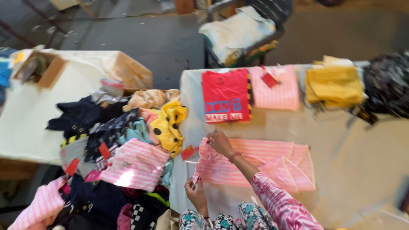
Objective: The person sits on the floor and folds a camouflage-patterned garment, smoothing it out before placing it on a pile. They then pick up a pink and white striped top, fold it neatly, and place it on top of the other folded clothes.
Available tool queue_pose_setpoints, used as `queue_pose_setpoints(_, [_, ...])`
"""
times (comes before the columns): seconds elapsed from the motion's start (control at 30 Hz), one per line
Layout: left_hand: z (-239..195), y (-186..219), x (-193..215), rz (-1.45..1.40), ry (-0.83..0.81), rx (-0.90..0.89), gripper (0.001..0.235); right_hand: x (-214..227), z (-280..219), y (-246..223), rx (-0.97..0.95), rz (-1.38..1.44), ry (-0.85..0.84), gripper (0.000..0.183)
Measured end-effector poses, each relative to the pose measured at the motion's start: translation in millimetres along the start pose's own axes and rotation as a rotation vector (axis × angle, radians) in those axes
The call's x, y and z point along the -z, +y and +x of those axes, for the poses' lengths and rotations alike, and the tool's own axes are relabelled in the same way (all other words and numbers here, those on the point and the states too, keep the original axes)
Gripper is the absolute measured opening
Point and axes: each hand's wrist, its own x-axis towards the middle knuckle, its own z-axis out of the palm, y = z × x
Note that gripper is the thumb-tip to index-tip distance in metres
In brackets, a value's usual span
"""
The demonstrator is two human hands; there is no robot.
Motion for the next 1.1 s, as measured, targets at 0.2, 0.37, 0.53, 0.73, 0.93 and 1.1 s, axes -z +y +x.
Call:
queue_pose_setpoints(0.2, [-72.9,82.7,-15.6,-0.108,-0.279,-0.292,0.021,78.0,-26.2,51.0,-0.289,0.578,-0.271,0.02])
queue_pose_setpoints(0.37, [-141.5,137.3,-43.3,-0.206,-0.542,-0.093,0.051,178.4,-65.6,78.5,-0.425,0.765,-0.215,0.026])
queue_pose_setpoints(0.53, [-208.7,145.4,-85.7,-0.235,-0.704,-0.161,0.073,271.3,-97.3,64.7,-0.701,0.816,-0.142,0.041])
queue_pose_setpoints(0.73, [-275.5,142.5,-153.7,-0.138,-0.734,-0.324,0.05,297.1,-132.0,152.8,-0.659,0.515,-0.122,0.019])
queue_pose_setpoints(0.93, [-301.1,100.4,-204.9,-0.037,-0.76,-0.475,0.029,309.1,-147.3,197.8,-0.623,0.407,0.04,0.037])
queue_pose_setpoints(1.1, [-305.9,39.6,-227.0,0.039,-0.732,-0.602,0.025,309.8,-155.6,214.0,-0.66,0.521,0.146,0.039])
